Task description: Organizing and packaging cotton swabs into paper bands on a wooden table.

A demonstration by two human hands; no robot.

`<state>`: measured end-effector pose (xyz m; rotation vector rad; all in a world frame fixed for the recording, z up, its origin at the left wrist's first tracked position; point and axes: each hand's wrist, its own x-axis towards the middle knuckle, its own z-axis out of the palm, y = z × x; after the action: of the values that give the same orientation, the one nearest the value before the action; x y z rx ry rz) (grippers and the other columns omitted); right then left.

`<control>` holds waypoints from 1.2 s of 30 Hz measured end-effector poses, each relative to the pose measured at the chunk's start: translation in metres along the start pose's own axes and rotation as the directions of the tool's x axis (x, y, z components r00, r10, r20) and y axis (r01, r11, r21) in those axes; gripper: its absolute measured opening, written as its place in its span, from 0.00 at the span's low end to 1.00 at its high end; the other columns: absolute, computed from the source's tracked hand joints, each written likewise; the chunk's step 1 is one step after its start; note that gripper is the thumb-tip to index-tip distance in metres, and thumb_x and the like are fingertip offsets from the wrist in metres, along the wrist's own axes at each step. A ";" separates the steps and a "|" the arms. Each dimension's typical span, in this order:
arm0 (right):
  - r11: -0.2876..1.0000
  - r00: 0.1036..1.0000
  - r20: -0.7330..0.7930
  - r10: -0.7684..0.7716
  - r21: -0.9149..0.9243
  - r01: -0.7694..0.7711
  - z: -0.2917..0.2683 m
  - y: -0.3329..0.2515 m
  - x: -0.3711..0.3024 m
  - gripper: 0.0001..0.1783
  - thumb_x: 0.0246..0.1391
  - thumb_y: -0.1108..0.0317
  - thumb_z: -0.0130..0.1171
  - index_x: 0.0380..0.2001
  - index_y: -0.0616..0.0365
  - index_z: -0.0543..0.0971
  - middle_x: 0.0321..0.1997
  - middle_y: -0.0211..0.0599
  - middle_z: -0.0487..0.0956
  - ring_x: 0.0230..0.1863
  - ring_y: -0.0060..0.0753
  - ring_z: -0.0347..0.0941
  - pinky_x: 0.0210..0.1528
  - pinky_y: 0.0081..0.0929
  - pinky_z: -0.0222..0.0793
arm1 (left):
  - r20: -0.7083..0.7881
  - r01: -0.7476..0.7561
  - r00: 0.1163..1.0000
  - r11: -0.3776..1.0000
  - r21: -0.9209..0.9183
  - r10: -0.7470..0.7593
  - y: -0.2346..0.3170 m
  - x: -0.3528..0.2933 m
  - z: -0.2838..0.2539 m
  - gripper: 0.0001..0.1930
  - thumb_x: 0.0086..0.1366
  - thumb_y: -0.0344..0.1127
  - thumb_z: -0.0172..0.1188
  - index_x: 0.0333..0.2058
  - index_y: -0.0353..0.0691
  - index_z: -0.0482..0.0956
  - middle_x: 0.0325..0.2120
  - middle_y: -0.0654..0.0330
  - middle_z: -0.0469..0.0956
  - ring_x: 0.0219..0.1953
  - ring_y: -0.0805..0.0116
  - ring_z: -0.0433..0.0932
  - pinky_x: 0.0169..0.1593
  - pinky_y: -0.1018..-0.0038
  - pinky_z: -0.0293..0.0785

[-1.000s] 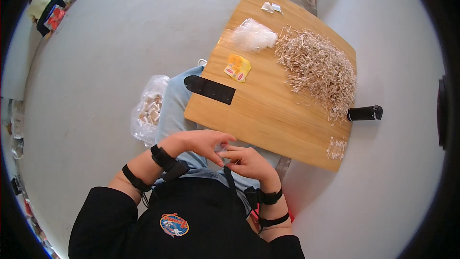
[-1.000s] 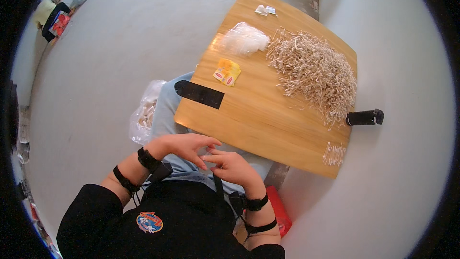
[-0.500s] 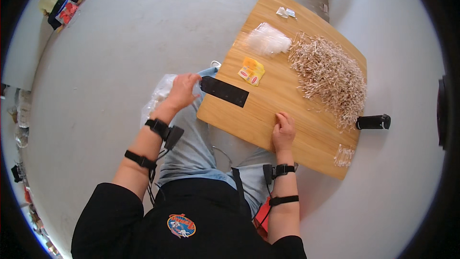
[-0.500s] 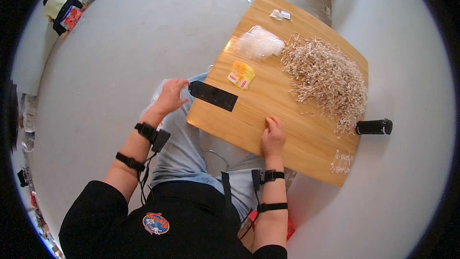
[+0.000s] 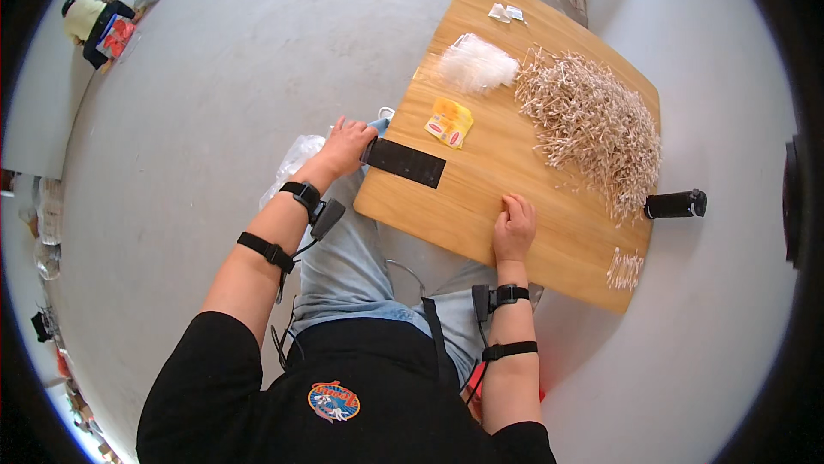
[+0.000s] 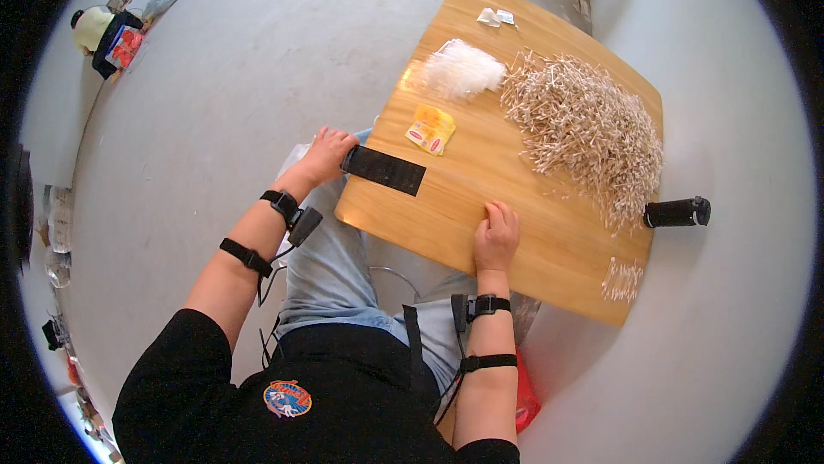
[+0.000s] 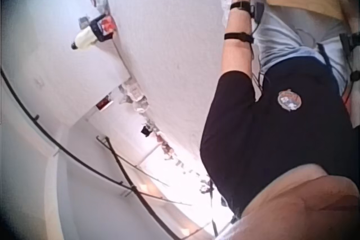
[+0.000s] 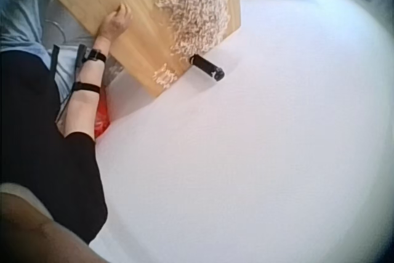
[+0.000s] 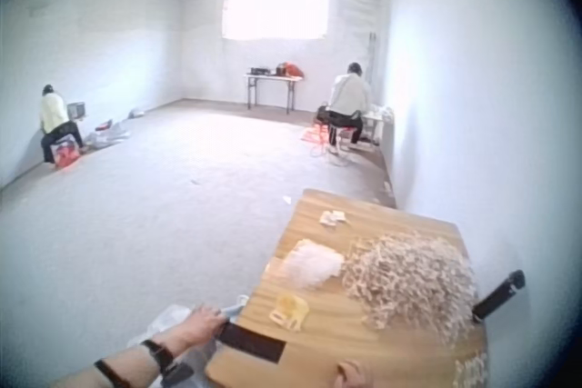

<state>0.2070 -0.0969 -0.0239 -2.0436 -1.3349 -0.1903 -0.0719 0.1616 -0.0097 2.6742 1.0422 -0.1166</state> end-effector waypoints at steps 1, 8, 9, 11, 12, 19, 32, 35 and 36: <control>1.000 1.000 0.008 0.002 0.003 -0.002 0.000 0.000 0.000 0.15 0.43 0.82 0.56 0.36 0.58 0.79 0.44 0.39 0.79 0.45 0.47 0.73 0.49 0.39 0.71 | -0.013 -0.009 1.000 1.000 -0.004 0.009 0.004 -0.002 -0.003 0.24 0.53 0.23 0.59 0.50 0.46 0.71 0.47 0.57 0.73 0.59 0.55 0.68 0.68 0.49 0.52; 1.000 1.000 0.019 0.015 0.007 -0.015 -0.002 -0.004 0.000 0.14 0.44 0.81 0.55 0.37 0.57 0.79 0.45 0.38 0.78 0.47 0.46 0.72 0.50 0.39 0.71 | -0.122 -0.135 0.978 0.960 0.247 0.169 0.032 -0.002 0.003 0.31 0.59 0.27 0.54 0.63 0.46 0.63 0.48 0.57 0.72 0.59 0.57 0.68 0.68 0.51 0.52; 1.000 1.000 0.017 0.019 0.006 -0.019 -0.002 -0.005 0.000 0.14 0.44 0.81 0.55 0.37 0.57 0.79 0.45 0.38 0.78 0.47 0.46 0.72 0.50 0.39 0.71 | -0.120 -0.139 0.978 0.958 0.249 0.173 0.035 -0.001 0.006 0.31 0.59 0.27 0.54 0.63 0.46 0.63 0.48 0.57 0.72 0.59 0.57 0.68 0.68 0.51 0.52; 1.000 1.000 0.018 0.010 0.021 -0.011 0.000 -0.008 0.000 0.14 0.44 0.81 0.55 0.37 0.57 0.79 0.45 0.38 0.78 0.47 0.46 0.72 0.50 0.39 0.71 | -0.139 -0.125 0.978 0.966 0.225 0.158 0.040 0.002 0.009 0.38 0.56 0.28 0.56 0.67 0.50 0.59 0.49 0.56 0.70 0.57 0.57 0.67 0.70 0.53 0.48; 1.000 1.000 0.016 0.018 0.017 -0.018 0.000 -0.007 -0.001 0.14 0.44 0.81 0.55 0.37 0.57 0.79 0.45 0.38 0.78 0.47 0.46 0.72 0.50 0.39 0.71 | -0.135 -0.133 0.977 0.965 0.226 0.166 0.047 0.004 0.009 0.38 0.56 0.28 0.56 0.67 0.50 0.59 0.49 0.56 0.70 0.57 0.57 0.67 0.70 0.53 0.48; 0.999 0.998 0.027 0.052 0.005 -0.052 -0.005 0.000 0.000 0.14 0.44 0.79 0.56 0.36 0.56 0.79 0.44 0.38 0.78 0.48 0.46 0.72 0.51 0.39 0.70 | -0.168 -0.160 0.971 0.985 0.069 0.170 0.080 -0.001 0.005 0.38 0.52 0.24 0.55 0.65 0.48 0.63 0.47 0.53 0.68 0.58 0.54 0.66 0.71 0.52 0.47; 0.964 0.993 -0.023 0.113 -0.241 -0.115 -0.026 0.074 0.020 0.29 0.53 0.67 0.58 0.60 0.50 0.71 0.66 0.45 0.66 0.65 0.50 0.61 0.66 0.44 0.58 | -0.385 -0.282 0.919 0.822 -0.494 0.084 0.099 -0.020 0.033 0.31 0.50 0.16 0.48 0.57 0.34 0.67 0.61 0.45 0.63 0.66 0.42 0.59 0.69 0.56 0.57; 0.942 0.997 -0.011 0.077 -0.328 -0.076 -0.048 0.114 0.041 0.37 0.55 0.60 0.58 0.68 0.46 0.61 0.72 0.44 0.57 0.71 0.54 0.51 0.70 0.53 0.49 | -0.445 -0.366 0.874 0.867 -0.339 0.194 0.135 -0.011 0.044 0.29 0.54 0.23 0.56 0.57 0.36 0.67 0.62 0.46 0.63 0.66 0.46 0.60 0.68 0.52 0.56; 0.938 0.997 -0.020 0.081 -0.337 -0.083 -0.052 0.127 0.044 0.37 0.55 0.60 0.58 0.68 0.46 0.61 0.72 0.44 0.57 0.71 0.54 0.51 0.70 0.53 0.49 | -0.448 -0.378 0.870 0.861 -0.339 0.206 0.150 -0.006 0.047 0.29 0.54 0.23 0.56 0.57 0.36 0.67 0.62 0.46 0.63 0.66 0.46 0.60 0.68 0.52 0.56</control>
<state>0.3480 -0.1260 -0.0223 -2.3764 -1.2791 -0.4124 0.0258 0.0387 -0.0215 2.4570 0.6299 0.6689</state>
